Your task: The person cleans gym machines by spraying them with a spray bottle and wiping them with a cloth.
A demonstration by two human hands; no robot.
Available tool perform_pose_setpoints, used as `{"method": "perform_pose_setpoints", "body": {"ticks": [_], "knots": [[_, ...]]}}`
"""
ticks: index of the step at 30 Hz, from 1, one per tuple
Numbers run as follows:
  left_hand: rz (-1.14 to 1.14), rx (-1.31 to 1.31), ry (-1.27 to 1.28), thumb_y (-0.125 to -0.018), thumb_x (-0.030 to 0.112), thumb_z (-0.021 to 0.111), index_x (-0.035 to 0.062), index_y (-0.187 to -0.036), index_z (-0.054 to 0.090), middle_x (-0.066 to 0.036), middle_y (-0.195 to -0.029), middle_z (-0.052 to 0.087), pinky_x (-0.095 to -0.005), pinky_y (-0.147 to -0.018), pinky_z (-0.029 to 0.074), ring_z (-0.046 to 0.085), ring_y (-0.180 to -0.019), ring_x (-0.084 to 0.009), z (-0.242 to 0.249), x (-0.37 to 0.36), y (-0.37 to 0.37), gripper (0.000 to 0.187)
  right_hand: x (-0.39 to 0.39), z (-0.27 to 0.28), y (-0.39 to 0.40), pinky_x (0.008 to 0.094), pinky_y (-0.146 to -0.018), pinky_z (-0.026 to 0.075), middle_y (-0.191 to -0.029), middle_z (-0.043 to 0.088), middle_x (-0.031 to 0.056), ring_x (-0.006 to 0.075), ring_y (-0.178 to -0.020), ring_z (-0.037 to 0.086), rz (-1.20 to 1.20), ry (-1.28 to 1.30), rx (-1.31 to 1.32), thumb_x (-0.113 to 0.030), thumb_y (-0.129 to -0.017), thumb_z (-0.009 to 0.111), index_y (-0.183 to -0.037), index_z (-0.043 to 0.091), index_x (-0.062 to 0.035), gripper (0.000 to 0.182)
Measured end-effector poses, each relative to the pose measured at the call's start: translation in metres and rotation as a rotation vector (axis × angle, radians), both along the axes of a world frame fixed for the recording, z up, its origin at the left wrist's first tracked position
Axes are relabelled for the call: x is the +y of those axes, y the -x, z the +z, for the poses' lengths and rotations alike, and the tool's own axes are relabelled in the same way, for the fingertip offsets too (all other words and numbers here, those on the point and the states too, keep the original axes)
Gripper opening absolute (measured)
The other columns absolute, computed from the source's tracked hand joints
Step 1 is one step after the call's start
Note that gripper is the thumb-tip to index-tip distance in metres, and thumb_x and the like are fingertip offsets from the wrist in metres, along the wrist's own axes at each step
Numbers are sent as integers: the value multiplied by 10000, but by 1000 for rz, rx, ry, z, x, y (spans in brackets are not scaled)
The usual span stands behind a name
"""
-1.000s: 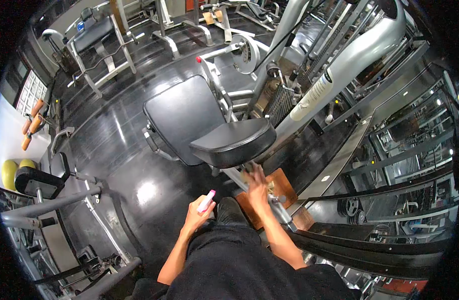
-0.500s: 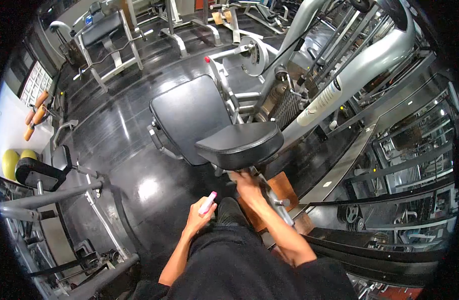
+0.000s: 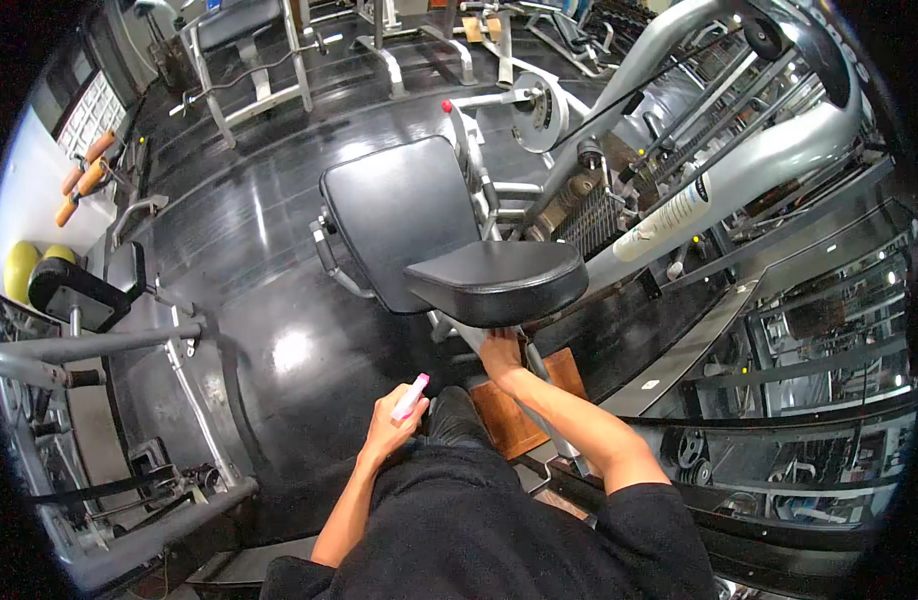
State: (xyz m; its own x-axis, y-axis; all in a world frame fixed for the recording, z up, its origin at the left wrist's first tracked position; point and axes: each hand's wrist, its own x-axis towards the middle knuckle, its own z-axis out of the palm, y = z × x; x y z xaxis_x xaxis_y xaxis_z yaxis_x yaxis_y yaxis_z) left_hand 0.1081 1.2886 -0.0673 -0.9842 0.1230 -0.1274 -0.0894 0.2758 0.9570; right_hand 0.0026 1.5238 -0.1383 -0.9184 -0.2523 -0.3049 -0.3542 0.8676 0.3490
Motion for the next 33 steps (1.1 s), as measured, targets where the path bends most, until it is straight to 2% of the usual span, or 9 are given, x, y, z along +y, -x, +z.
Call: {"method": "perform_pose_setpoints", "body": {"ticks": [4,12,19,21,22,26,28,31,33], "knots": [[22,11,4,-863,173,670,25,-907,612,-68,-684,588,-305,-604,457,552,-604,-149,-1,-7,-5,164,7,20,-23,476,-1075,252,-1324,552,120,301,-1284,442,257,-250,-259,-183,-907,502,-1178,666,-85,332],[29,2,-6,-868,165,660,16,-913,611,-66,-684,585,-300,-604,455,545,-605,-150,-3,-9,-5,163,5,73,-88,395,-772,525,-1180,666,65,208,-1026,659,157,-358,-656,-170,-840,626,-1141,689,-102,315],[-36,49,-16,-866,165,662,19,-918,611,-74,-676,568,-301,-593,445,530,-603,-141,-1,2,2,163,1,105,-59,398,-858,504,-1120,675,99,256,-1075,631,127,36,-397,-178,-793,601,-1048,715,-87,294],[-49,50,-22,-863,165,664,18,-919,610,-76,-674,566,-301,-593,445,530,-604,-141,-1,5,2,166,43,47,-68,393,-916,456,-1011,663,128,304,-1117,563,446,284,253,-173,-774,597,-1022,688,-36,298],[-62,59,-13,-861,164,666,17,-922,611,-78,-678,571,-301,-595,446,534,-605,-144,-3,5,2,168,58,25,-76,413,-1041,342,-1198,585,194,320,-1273,410,320,87,-57,-186,-802,578,-1099,648,-8,354],[-70,12,-26,-857,167,671,15,-927,614,-82,-690,585,-299,-600,449,533,-604,-151,-5,5,-1,177,53,25,-134,420,-1019,368,-1240,575,195,333,-1274,431,262,-70,-138,-202,-825,559,-1123,648,-10,366],[-68,19,-26,-856,168,671,15,-927,614,-82,-693,589,-298,-601,449,531,-604,-149,-5,3,-1,178,41,45,-147,423,-916,455,-1140,645,165,324,-1148,562,232,-349,-238,-204,-838,549,-1076,677,-31,321],[-60,33,-30,-856,166,670,15,-925,614,-80,-695,592,-299,-602,451,531,-605,-150,-4,3,0,175,27,107,-112,473,-823,513,-1065,697,137,285,-1004,667,91,-104,-683,-221,-860,549,-1075,712,-107,293],[-71,45,-32,-856,164,669,16,-923,614,-79,-695,592,-301,-604,452,533,-605,-152,-5,2,2,172,34,116,-96,423,-649,542,-868,720,78,257,-833,701,57,42,-420,-192,-811,584,-865,728,-116,172]]}}
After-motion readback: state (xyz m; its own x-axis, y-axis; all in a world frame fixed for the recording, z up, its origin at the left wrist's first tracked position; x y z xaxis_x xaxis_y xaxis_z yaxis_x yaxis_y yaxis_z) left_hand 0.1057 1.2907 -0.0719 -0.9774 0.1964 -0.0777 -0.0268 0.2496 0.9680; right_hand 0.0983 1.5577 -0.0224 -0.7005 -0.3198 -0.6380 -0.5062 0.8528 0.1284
